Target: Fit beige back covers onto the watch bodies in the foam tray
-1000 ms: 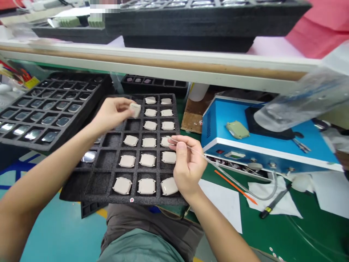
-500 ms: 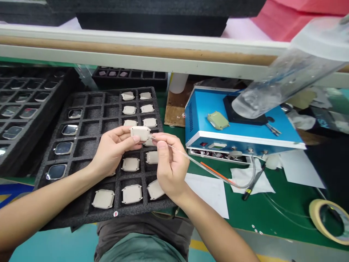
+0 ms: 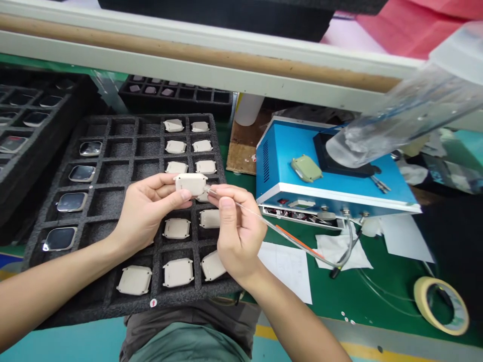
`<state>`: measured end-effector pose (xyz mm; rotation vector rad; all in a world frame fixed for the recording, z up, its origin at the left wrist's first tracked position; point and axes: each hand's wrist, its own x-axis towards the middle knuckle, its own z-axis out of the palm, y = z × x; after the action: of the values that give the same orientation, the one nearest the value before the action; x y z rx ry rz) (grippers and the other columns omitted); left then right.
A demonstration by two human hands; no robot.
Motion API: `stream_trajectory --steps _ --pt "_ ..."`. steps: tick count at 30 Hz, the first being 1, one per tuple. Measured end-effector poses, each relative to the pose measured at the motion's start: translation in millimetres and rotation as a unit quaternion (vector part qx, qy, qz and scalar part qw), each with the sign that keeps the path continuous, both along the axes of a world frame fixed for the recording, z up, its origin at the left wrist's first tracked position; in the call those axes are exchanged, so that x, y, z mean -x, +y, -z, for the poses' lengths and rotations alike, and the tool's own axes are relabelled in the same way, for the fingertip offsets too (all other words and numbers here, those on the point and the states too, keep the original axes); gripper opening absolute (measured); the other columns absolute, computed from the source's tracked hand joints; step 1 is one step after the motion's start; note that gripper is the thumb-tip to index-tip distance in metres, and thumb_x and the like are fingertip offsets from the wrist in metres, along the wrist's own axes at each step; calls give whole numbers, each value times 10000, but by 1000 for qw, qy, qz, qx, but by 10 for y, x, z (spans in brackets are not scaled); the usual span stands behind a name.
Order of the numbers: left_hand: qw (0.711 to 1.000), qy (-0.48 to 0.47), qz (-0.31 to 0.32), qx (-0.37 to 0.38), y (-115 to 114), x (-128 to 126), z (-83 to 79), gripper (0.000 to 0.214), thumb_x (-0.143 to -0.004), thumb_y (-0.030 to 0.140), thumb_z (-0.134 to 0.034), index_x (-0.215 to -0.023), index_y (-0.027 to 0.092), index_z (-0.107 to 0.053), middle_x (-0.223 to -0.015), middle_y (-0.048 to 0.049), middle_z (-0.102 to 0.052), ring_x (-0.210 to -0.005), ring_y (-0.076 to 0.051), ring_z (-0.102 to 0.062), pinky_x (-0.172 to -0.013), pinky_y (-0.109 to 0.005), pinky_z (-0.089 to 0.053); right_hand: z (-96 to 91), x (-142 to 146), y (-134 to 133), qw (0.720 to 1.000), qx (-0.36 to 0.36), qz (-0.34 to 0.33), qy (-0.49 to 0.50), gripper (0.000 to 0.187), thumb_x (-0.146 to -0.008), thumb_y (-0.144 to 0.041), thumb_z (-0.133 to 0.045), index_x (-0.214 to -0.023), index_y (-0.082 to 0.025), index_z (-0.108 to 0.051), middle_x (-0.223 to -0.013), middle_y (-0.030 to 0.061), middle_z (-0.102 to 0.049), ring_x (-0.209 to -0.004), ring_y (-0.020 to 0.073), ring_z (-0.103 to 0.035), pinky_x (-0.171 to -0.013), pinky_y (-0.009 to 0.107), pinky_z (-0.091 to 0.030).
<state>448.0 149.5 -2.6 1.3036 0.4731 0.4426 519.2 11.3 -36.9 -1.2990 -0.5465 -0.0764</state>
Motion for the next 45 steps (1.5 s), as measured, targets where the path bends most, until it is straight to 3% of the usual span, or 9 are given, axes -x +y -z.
stream_trajectory --steps 31,45 --pt "999 -24 6 -23 -17 20 -39 313 -723 254 -952 -978 170 -792 -1018 -74 -853 -970 -261 -817 -934 -359 -656 5 -21 15 1000 -11 -16 -1 161 -1049 -302 -589 -1035 -224 -730 -1077 70 -746 -996 199 -775 -848 369 -718" --pt "998 -9 -20 -58 22 -10 -26 317 -731 271 -959 -1005 221 -809 -1041 -22 -856 -958 -177 -813 -893 -195 -631 0 -93 66 998 -34 -58 1 184 -1064 -332 -565 -1052 -230 -717 -1089 60 -733 -959 152 -747 -859 313 -683"
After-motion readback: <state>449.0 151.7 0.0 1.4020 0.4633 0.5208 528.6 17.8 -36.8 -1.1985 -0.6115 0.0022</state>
